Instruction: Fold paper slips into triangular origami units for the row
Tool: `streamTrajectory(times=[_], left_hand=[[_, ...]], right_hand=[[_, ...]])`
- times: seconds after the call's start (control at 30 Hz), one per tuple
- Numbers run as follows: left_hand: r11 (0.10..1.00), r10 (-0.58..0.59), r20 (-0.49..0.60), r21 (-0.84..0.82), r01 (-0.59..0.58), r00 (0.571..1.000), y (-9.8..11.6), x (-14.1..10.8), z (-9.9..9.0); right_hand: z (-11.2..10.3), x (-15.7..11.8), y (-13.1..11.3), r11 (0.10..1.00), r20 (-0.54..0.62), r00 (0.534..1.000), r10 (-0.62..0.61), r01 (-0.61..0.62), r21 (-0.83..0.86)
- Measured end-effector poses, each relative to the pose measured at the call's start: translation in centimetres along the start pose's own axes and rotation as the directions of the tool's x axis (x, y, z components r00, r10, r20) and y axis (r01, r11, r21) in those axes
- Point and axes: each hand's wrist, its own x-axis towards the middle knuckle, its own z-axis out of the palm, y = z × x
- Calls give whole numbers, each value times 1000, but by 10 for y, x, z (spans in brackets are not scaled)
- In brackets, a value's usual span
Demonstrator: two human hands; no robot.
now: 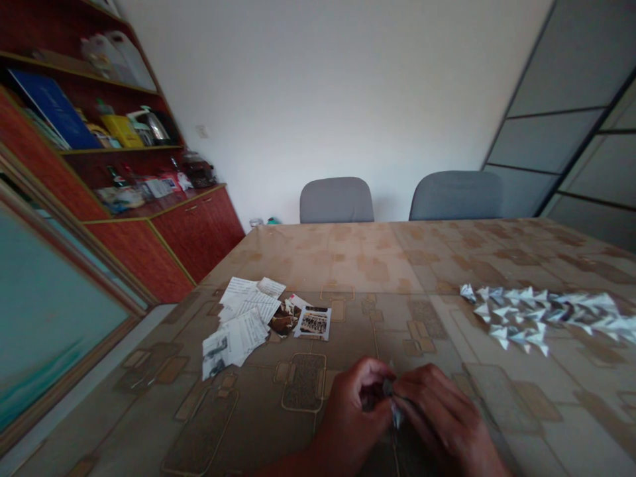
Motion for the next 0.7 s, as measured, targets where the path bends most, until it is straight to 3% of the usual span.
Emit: streamTrajectory(times=[0.2, 0.4, 0.7], left_hand=[[999, 3, 6, -45, -3, 1000, 2, -1, -2], [998, 14, -37, 54, -12, 999, 0, 0, -3], [999, 19, -8, 38, -18, 1000, 3, 0, -9]], right_hand=[[-2, -2, 1, 995, 57, 995, 85, -88, 56], [1, -4, 4, 997, 32, 999, 22, -24, 67], [-1, -8, 4, 970, 63, 985, 162, -171, 174]])
